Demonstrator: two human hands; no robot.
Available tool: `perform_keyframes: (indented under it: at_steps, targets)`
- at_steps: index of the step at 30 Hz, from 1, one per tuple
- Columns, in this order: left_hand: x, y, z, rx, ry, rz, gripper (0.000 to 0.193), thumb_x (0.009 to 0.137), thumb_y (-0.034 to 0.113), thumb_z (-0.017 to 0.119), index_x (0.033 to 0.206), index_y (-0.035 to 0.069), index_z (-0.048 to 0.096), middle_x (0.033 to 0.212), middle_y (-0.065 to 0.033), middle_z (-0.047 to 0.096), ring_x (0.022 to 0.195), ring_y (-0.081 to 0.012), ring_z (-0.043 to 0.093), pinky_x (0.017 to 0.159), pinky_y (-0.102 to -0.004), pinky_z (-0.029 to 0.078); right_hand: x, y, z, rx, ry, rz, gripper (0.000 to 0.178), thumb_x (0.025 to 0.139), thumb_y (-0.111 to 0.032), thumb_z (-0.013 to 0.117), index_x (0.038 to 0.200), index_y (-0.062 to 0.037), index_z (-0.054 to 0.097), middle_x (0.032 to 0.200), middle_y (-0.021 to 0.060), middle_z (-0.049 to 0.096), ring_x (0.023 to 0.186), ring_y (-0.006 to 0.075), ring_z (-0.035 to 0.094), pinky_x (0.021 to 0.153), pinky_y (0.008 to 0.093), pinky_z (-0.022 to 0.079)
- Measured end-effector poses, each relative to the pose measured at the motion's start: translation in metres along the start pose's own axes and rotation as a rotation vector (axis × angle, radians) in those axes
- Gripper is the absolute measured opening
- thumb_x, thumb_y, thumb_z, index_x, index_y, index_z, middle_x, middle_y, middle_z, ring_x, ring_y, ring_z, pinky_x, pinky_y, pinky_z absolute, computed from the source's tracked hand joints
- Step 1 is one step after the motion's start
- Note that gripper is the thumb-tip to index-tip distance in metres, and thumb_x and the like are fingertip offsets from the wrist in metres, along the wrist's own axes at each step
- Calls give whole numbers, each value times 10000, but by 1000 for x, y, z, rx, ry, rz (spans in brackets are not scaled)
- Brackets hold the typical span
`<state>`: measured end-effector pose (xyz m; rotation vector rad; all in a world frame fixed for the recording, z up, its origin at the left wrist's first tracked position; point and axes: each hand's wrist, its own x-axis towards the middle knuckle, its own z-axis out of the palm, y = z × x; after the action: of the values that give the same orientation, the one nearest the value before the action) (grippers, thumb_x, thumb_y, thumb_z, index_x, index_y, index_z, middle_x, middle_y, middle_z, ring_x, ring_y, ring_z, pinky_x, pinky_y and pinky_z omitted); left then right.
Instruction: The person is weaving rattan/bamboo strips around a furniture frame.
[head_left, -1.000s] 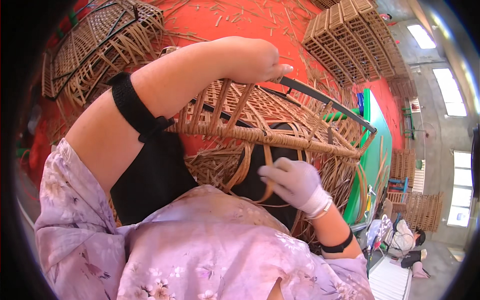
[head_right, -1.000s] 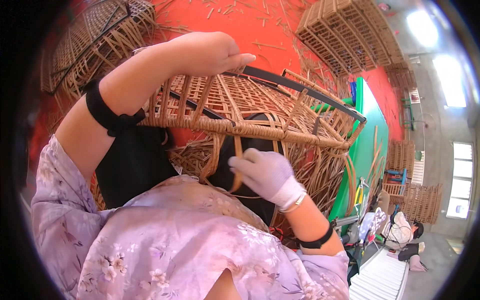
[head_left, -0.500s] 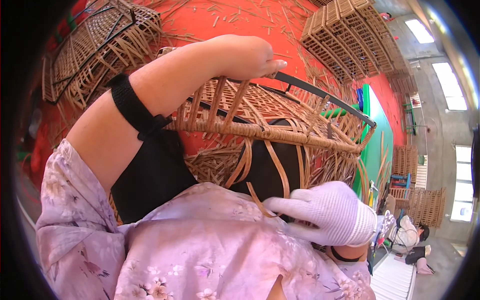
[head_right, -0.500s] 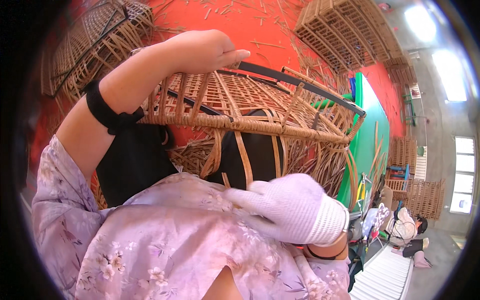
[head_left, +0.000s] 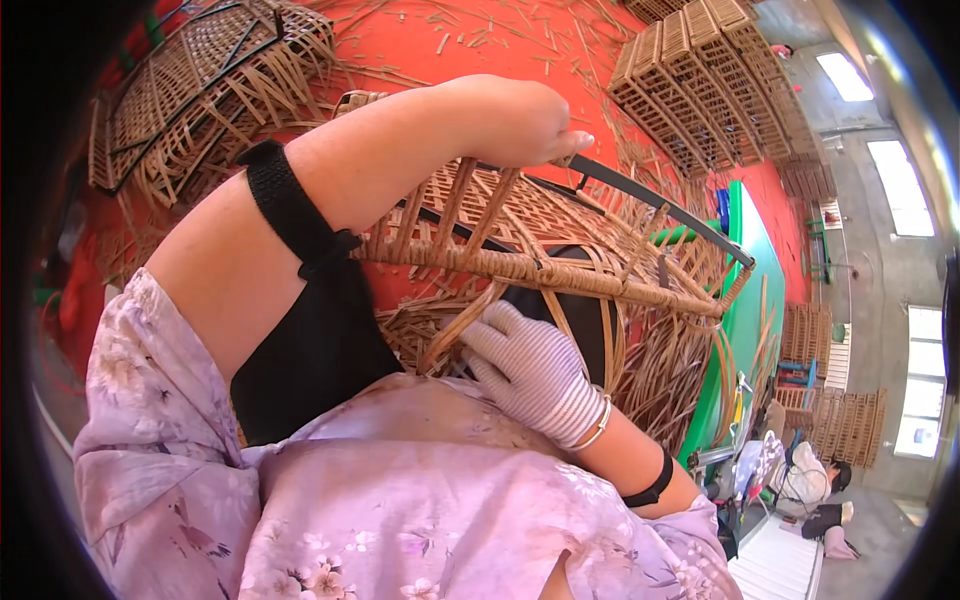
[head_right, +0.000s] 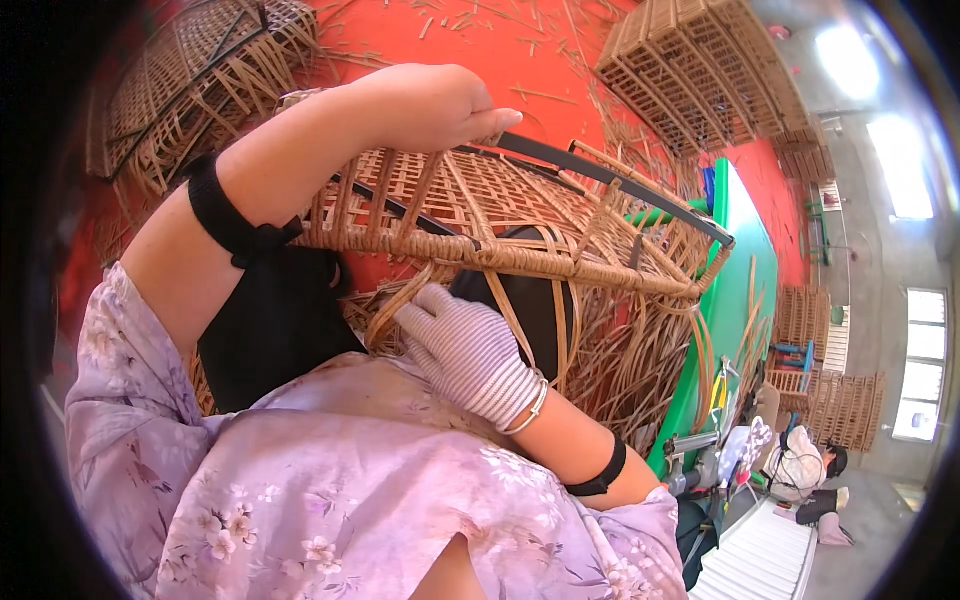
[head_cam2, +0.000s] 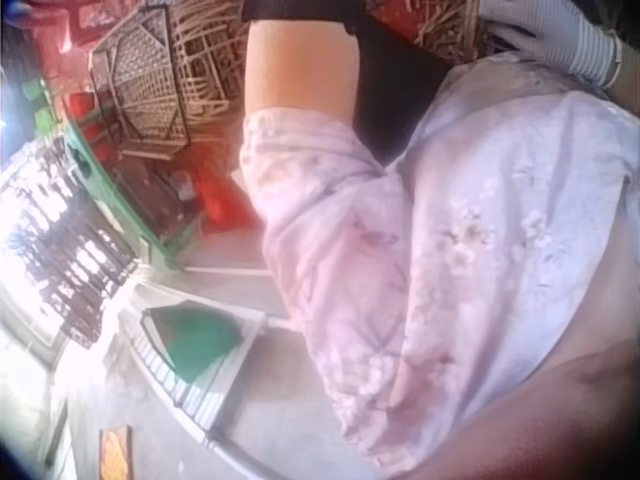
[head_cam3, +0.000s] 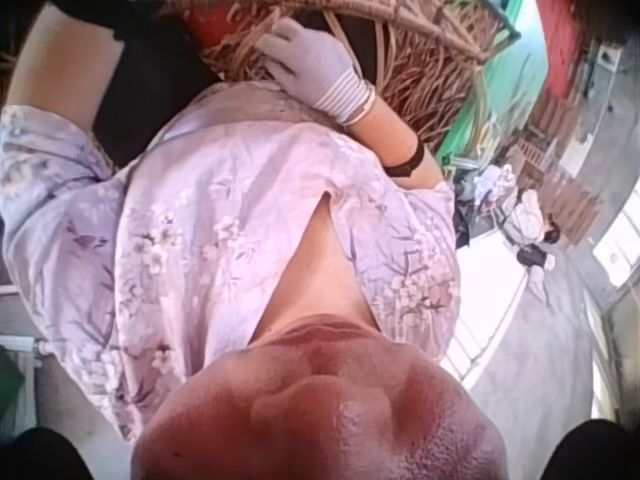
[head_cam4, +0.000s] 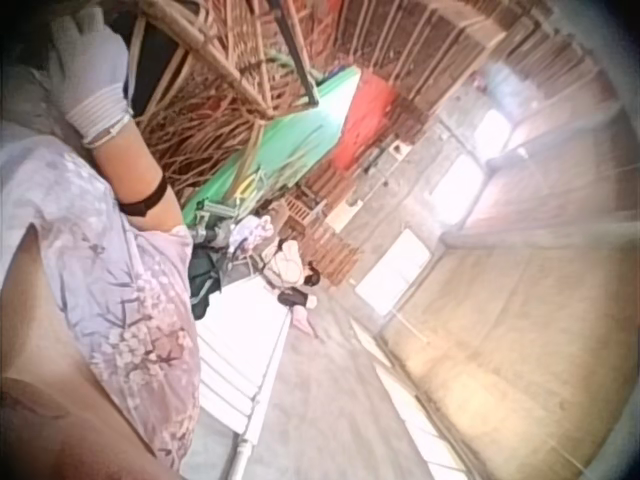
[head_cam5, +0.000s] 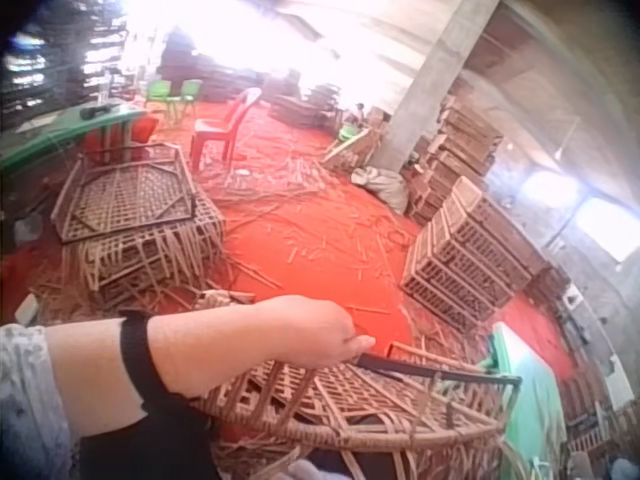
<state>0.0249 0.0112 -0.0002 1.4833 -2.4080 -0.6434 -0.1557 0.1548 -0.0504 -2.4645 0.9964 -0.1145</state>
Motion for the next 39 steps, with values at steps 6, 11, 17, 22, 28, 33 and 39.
perform_keyframes:
  at_steps: [6, 11, 17, 22, 28, 33, 39]
  targets:
    - [-2, 2, -1, -24, -10, -22, 581, 957, 531, 409, 924, 24, 691, 873, -178, 668, 842, -380, 631, 812, -442, 492, -4, 20, 12, -359, -45, -109, 260, 832, -101, 536, 1081, -109, 613, 1019, 120, 596, 812, 296, 627, 723, 401, 512]
    - [0, -1, 2, 22, -5, -2, 580, 959, 529, 404, 918, 28, 692, 876, -177, 669, 855, -381, 629, 814, -443, 491, -13, 23, -10, -299, -15, 5, 175, 822, -205, 630, 955, -91, 637, 917, 110, 599, 786, 293, 610, 694, 388, 500]
    - [0, -2, 2, -17, 11, 8, 589, 964, 526, 390, 893, 21, 685, 870, -181, 664, 848, -387, 625, 807, -453, 487, -49, 26, -58, 203, 255, 3, 151, 897, -110, 552, 999, -32, 631, 738, 121, 565, 612, 278, 575, 567, 339, 457]
    - [-1, 0, 1, -1, 2, -20, 578, 961, 529, 399, 906, 33, 689, 863, -177, 665, 846, -385, 625, 805, -455, 486, -91, 8, -134, 610, 12, -74, 508, 757, -253, 777, 1127, 52, 609, 840, 109, 653, 589, 151, 589, 492, 265, 454]
    - [-4, 4, -1, -41, 19, -27, 571, 959, 528, 410, 889, 32, 686, 829, -172, 661, 822, -379, 628, 795, -453, 487, -71, 35, -192, 1316, -541, -859, 309, 802, -194, 752, 996, 24, 649, 941, 195, 684, 757, 268, 687, 654, 378, 565]
    - [-4, 3, 0, -4, 69, 7, 576, 964, 521, 404, 842, 27, 673, 746, -170, 646, 757, -361, 633, 754, -445, 497, -35, 19, -111, 362, 129, -168, 225, 814, -140, 656, 1036, -107, 669, 886, 118, 671, 774, 278, 654, 687, 368, 526]
    - [0, 1, 3, 55, 31, -18, 465, 971, 441, 443, 1004, 28, 653, 886, -178, 667, 831, -312, 648, 812, -435, 484, 16, 25, -12, -359, 111, -207, 273, 804, -109, 587, 1075, -108, 614, 832, 89, 578, 733, 304, 611, 656, 402, 498]
